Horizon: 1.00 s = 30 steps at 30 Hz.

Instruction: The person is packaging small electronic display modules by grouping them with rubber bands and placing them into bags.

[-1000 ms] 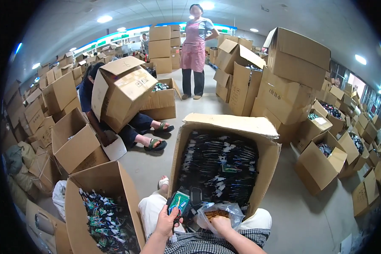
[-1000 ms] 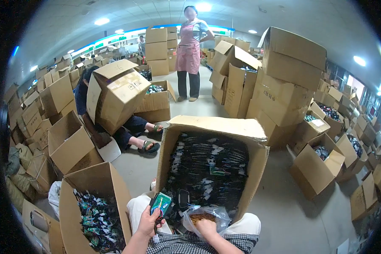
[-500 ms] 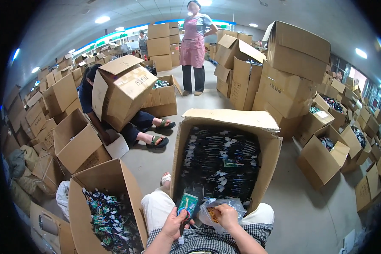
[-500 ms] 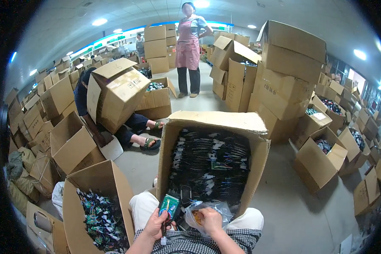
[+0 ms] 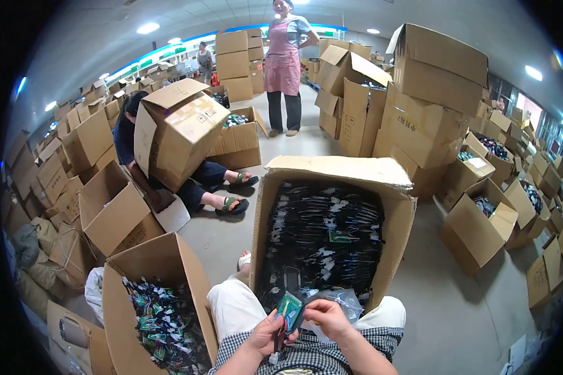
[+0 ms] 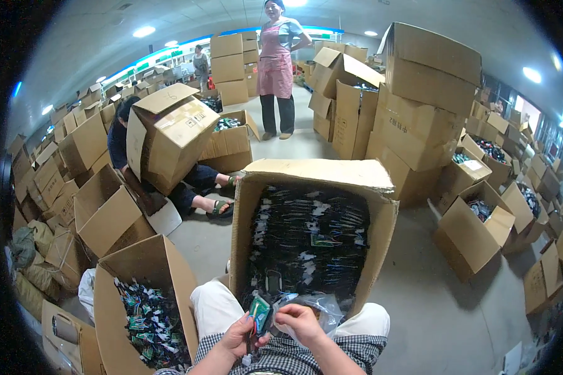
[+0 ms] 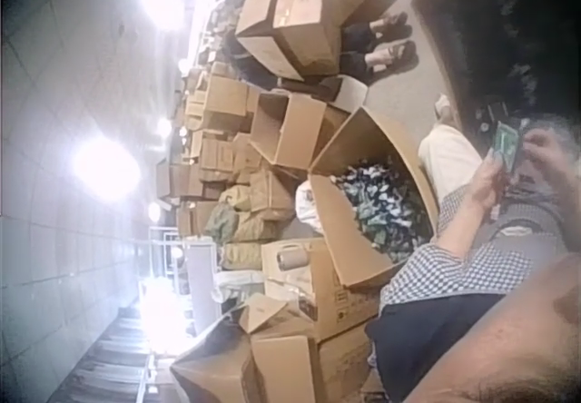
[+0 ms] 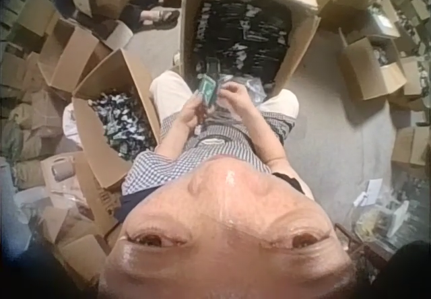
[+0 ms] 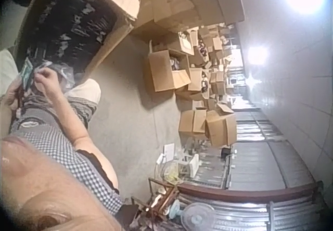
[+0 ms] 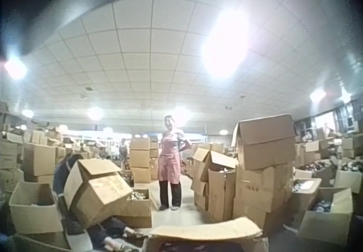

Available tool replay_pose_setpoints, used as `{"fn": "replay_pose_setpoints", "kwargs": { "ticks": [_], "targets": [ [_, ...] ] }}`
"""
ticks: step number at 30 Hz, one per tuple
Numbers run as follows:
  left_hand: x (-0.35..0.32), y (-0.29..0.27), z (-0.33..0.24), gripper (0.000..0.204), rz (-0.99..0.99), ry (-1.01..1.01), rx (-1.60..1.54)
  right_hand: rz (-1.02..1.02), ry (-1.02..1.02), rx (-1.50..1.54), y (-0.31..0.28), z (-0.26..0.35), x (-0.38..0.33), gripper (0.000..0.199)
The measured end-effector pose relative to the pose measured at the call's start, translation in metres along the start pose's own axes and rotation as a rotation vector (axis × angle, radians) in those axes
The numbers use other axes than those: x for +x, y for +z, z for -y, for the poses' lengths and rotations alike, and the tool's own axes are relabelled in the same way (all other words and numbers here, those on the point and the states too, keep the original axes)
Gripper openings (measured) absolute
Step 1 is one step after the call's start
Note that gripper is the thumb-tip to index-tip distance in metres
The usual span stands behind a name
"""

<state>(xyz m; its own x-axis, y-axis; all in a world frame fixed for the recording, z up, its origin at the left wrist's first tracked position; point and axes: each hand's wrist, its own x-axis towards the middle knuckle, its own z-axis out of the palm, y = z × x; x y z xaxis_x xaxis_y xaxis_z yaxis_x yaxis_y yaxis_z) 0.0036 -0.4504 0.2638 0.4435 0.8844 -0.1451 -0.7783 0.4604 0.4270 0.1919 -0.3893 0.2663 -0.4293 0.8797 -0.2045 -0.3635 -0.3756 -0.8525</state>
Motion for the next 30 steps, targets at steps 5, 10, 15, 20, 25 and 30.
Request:
{"fn": "replay_pose_setpoints", "kwargs": {
  "ticks": [5, 10, 15, 20, 25, 30],
  "targets": [
    [0.0, 0.002, -0.011, 0.046, 0.054, 0.068, -0.043, 0.453, 0.053, 0.496, -0.005, 0.022, -0.018, 0.016],
    [0.003, 0.004, -0.035, 0.046, 0.065, 0.205, -0.117, 0.808, 0.652, -0.288, -0.045, 0.021, -0.017, 0.031],
    [-0.004, 0.011, -0.031, 0.036, -0.184, 0.244, 0.272, 0.582, -0.463, 0.324, -0.013, 0.058, -0.019, 0.059],
    [-0.007, 0.021, -0.023, 0.035, -0.188, 0.357, 1.983, 0.396, -0.692, -0.945, 0.004, 0.077, -0.001, 0.058],
    [-0.02, 0.06, -0.006, 0.035, 0.316, 0.36, 1.973, 0.382, 0.034, -0.861, 0.011, 0.065, 0.032, 0.04],
    [-0.041, 0.033, -0.022, 0.035, -0.108, 0.379, 0.167, 0.24, -0.172, -0.085, -0.003, 0.04, 0.01, 0.065]
  ]
}}
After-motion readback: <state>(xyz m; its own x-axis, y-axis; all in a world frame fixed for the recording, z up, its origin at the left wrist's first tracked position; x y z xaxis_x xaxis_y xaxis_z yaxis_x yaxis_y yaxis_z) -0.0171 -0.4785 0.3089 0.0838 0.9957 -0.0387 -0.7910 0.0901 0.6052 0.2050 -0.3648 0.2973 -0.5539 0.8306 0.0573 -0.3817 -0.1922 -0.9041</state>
